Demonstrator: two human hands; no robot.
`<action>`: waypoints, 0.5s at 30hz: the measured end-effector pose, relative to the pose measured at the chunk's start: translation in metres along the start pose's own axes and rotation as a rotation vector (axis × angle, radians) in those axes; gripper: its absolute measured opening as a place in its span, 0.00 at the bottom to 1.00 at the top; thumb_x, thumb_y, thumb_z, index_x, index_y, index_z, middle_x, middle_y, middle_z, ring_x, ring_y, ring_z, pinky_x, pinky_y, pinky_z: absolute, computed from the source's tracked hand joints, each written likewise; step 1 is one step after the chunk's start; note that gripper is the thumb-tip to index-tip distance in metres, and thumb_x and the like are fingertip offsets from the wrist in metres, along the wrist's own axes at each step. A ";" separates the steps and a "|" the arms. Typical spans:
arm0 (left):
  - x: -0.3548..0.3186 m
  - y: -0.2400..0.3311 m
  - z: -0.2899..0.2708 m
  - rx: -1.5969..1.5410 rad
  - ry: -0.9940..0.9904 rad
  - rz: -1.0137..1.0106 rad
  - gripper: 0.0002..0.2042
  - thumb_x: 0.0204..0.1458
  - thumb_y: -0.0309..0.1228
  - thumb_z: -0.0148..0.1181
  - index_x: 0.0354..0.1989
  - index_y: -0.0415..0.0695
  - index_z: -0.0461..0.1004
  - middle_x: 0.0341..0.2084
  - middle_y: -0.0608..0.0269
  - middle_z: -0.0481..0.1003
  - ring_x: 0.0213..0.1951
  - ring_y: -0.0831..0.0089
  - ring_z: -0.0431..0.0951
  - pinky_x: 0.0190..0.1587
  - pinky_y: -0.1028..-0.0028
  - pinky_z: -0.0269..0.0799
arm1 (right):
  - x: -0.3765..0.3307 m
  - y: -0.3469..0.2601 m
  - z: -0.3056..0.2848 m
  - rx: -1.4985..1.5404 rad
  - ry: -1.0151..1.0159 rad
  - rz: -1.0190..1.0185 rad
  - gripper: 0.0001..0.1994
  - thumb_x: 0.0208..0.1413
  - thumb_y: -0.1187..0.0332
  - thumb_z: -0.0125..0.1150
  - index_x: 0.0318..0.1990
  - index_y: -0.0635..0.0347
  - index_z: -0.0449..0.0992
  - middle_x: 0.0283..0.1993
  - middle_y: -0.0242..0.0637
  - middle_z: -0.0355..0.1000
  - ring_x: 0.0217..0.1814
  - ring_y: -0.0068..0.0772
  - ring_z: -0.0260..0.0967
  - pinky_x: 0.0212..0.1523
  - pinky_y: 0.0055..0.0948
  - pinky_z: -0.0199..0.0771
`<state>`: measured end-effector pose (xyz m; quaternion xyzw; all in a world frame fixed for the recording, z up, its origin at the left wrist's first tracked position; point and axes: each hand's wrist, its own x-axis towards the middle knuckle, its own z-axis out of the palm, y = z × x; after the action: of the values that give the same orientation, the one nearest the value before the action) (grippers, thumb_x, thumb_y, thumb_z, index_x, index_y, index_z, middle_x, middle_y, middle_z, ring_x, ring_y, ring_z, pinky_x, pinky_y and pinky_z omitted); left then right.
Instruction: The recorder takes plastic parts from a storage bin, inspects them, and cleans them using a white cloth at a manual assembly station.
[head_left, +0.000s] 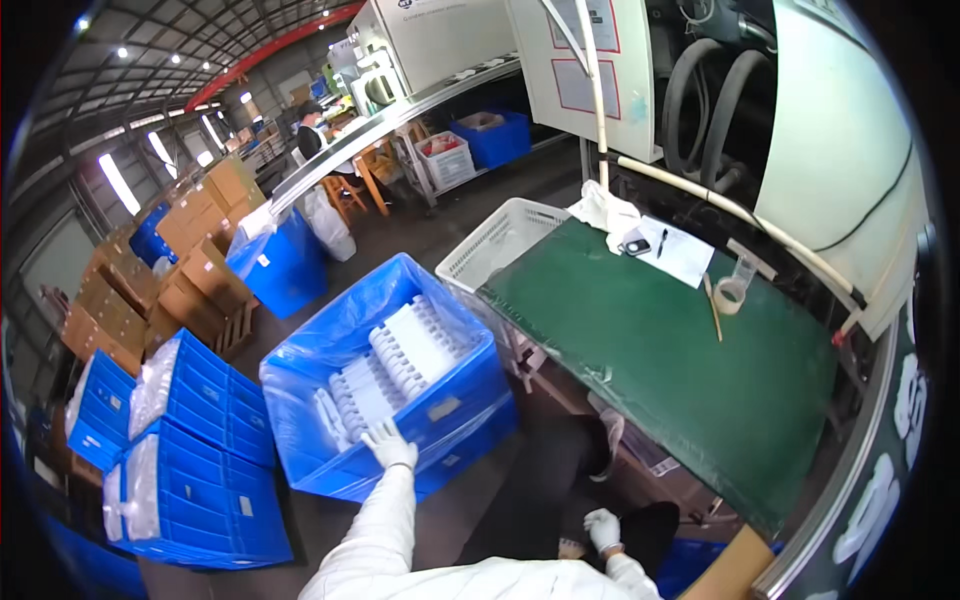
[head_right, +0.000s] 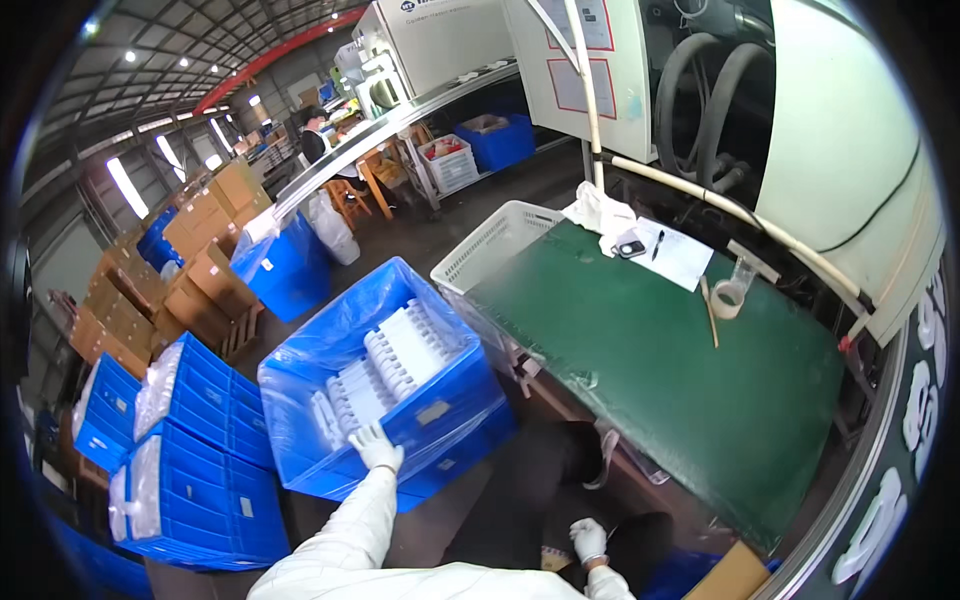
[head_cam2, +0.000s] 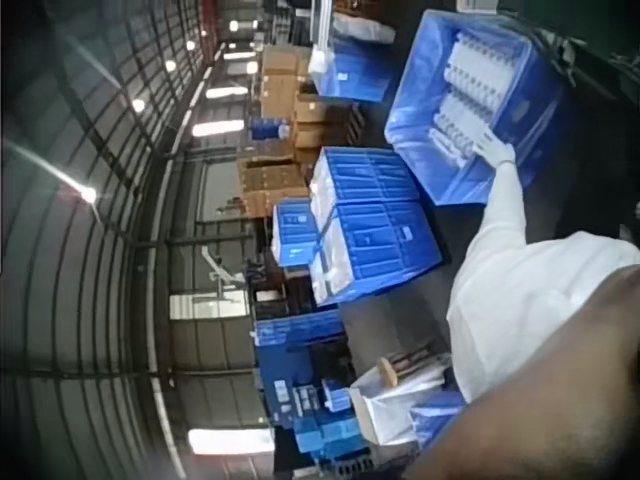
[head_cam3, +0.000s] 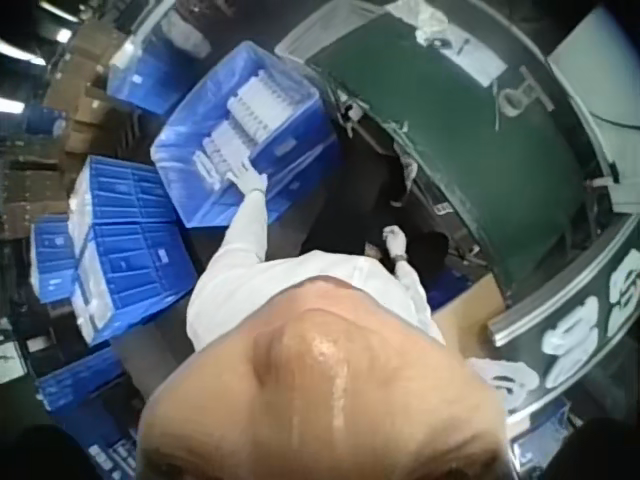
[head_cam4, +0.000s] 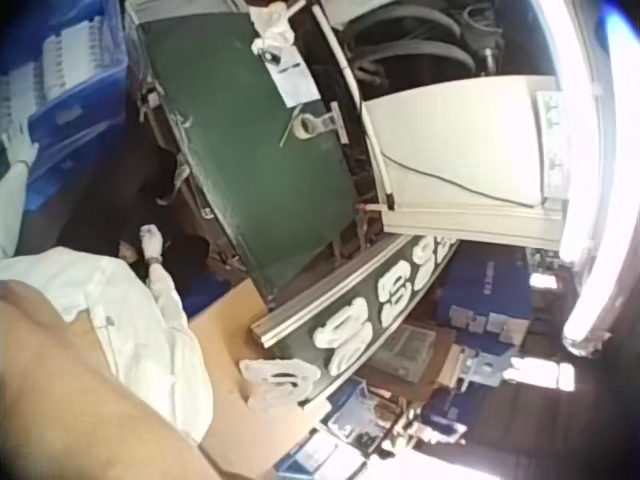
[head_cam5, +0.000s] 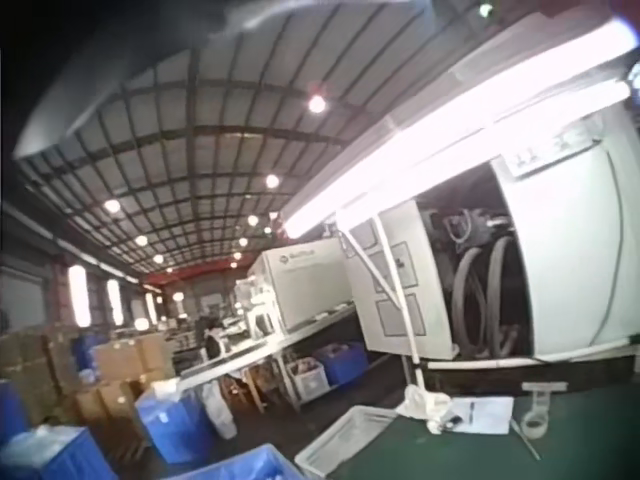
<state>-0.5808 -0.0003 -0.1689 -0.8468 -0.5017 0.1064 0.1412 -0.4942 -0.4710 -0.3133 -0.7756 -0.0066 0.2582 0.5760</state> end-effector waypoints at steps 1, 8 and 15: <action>0.004 0.001 0.004 0.023 0.035 -0.048 0.44 0.47 0.54 0.58 0.68 0.43 0.50 0.65 0.53 0.55 0.69 0.54 0.47 0.69 0.46 0.30 | 0.003 0.001 0.001 -0.052 0.018 0.042 0.09 0.49 0.81 0.47 0.29 0.66 0.77 0.25 0.40 0.76 0.26 0.28 0.74 0.31 0.27 0.75; 0.029 0.026 -0.004 -0.015 0.123 -0.056 0.42 0.43 0.49 0.61 0.65 0.41 0.54 0.59 0.53 0.59 0.65 0.56 0.52 0.69 0.48 0.31 | 0.028 0.030 -0.002 0.160 0.016 0.185 0.09 0.53 0.78 0.46 0.30 0.62 0.76 0.20 0.35 0.71 0.19 0.23 0.67 0.21 0.24 0.67; 0.021 0.042 0.001 -0.119 0.088 -0.058 0.46 0.37 0.50 0.66 0.63 0.37 0.55 0.58 0.50 0.59 0.64 0.53 0.53 0.70 0.49 0.32 | 0.037 0.085 -0.027 -0.412 0.197 -0.527 0.08 0.55 0.74 0.48 0.33 0.61 0.76 0.25 0.44 0.72 0.26 0.40 0.70 0.31 0.37 0.71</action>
<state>-0.5367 -0.0007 -0.1856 -0.8425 -0.5250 0.0350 0.1155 -0.4751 -0.5121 -0.3984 -0.8684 -0.2031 0.0178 0.4520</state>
